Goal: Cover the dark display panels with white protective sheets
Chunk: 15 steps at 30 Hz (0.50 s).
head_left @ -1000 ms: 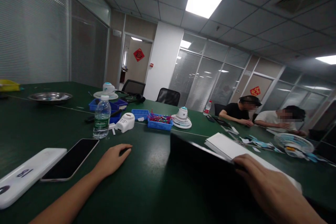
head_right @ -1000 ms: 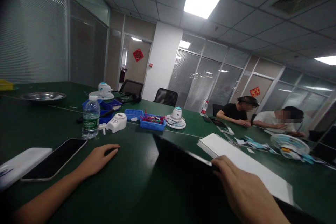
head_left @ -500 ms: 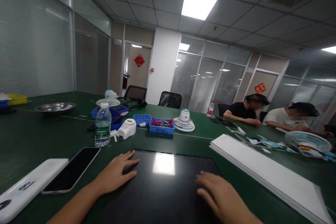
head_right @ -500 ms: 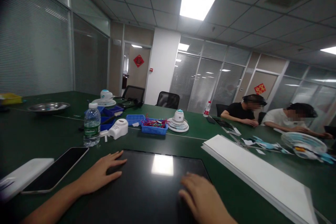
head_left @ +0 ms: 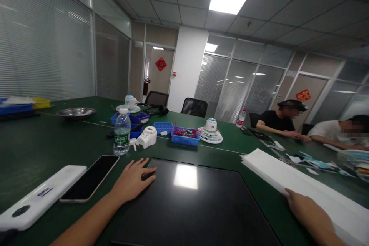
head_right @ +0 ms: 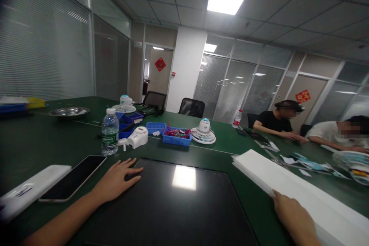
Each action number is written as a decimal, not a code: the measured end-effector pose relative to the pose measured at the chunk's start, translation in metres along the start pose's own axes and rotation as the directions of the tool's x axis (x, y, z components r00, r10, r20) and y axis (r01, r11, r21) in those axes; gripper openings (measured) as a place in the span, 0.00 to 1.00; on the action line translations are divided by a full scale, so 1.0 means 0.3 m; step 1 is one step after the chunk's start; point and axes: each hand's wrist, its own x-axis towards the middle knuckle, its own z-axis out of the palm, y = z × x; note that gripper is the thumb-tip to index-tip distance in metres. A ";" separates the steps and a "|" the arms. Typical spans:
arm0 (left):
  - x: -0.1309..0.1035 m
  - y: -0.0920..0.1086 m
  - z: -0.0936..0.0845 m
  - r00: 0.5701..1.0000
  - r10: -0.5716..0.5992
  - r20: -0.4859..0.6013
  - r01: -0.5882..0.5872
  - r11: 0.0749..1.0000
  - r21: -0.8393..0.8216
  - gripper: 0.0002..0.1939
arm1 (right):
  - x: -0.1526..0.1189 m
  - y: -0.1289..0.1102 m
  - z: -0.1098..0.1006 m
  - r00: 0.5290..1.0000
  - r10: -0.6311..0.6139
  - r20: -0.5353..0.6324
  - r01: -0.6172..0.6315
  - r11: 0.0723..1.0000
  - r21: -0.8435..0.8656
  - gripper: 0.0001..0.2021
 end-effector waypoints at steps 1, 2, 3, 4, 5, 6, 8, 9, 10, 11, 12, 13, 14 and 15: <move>0.000 -0.006 -0.002 1.000 -0.021 -0.011 0.022 1.000 0.011 0.27 | -0.011 -0.029 -0.016 0.999 -0.014 0.044 0.015 1.000 -0.017 0.28; -0.002 -0.011 -0.006 0.999 -0.042 -0.019 0.042 0.999 0.019 0.28 | -0.020 -0.055 -0.030 0.997 -0.034 0.072 0.037 0.999 -0.038 0.28; -0.005 -0.016 -0.012 0.998 -0.059 -0.027 0.060 0.998 0.022 0.28 | -0.029 -0.078 -0.041 0.995 -0.056 0.085 0.062 0.996 -0.059 0.27; -0.010 -0.020 -0.020 0.997 -0.070 -0.034 0.071 0.997 0.021 0.28 | -0.036 -0.097 -0.049 0.994 -0.071 0.088 0.078 0.994 -0.078 0.27; -0.016 -0.021 -0.030 0.996 -0.075 -0.043 0.076 0.997 0.017 0.27 | -0.042 -0.111 -0.054 0.993 -0.084 0.083 0.091 0.992 -0.091 0.27; -0.024 -0.021 -0.040 0.996 -0.074 -0.053 0.075 0.997 0.010 0.27 | -0.047 -0.120 -0.057 0.993 -0.099 0.071 0.106 0.990 -0.096 0.27; -0.040 -0.018 -0.060 0.995 -0.066 -0.071 0.066 0.998 -0.003 0.25 | -0.056 -0.127 -0.061 0.991 -0.134 0.026 0.136 0.986 -0.095 0.26; -0.048 -0.015 -0.069 0.995 -0.063 -0.079 0.063 0.998 -0.009 0.25 | -0.060 -0.126 -0.062 0.989 -0.148 -0.002 0.148 0.985 -0.089 0.26; -0.056 -0.012 -0.075 0.994 -0.063 -0.088 0.062 0.998 -0.014 0.24 | -0.063 -0.124 -0.065 0.987 -0.160 -0.027 0.157 0.984 -0.079 0.26; -0.062 -0.009 -0.078 0.993 -0.064 -0.096 0.063 0.998 -0.019 0.24 | -0.066 -0.122 -0.069 0.985 -0.164 -0.049 0.161 0.985 -0.067 0.27; -0.067 -0.007 -0.080 0.993 -0.064 -0.104 0.061 0.998 -0.025 0.24 | -0.070 -0.119 -0.075 0.985 -0.160 -0.069 0.156 0.986 -0.052 0.27; -0.070 -0.006 -0.080 0.992 -0.061 -0.111 0.058 0.998 -0.031 0.24 | -0.073 -0.119 -0.081 0.985 -0.150 -0.090 0.147 0.988 -0.035 0.27; -0.072 -0.006 -0.078 0.992 -0.058 -0.116 0.054 0.998 -0.037 0.23 | -0.076 -0.121 -0.089 0.983 -0.144 -0.111 0.143 0.990 -0.018 0.27; -0.072 -0.007 -0.075 0.991 -0.055 -0.119 0.050 0.998 -0.043 0.23 | -0.080 -0.128 -0.098 0.980 -0.146 -0.135 0.146 0.989 -0.005 0.27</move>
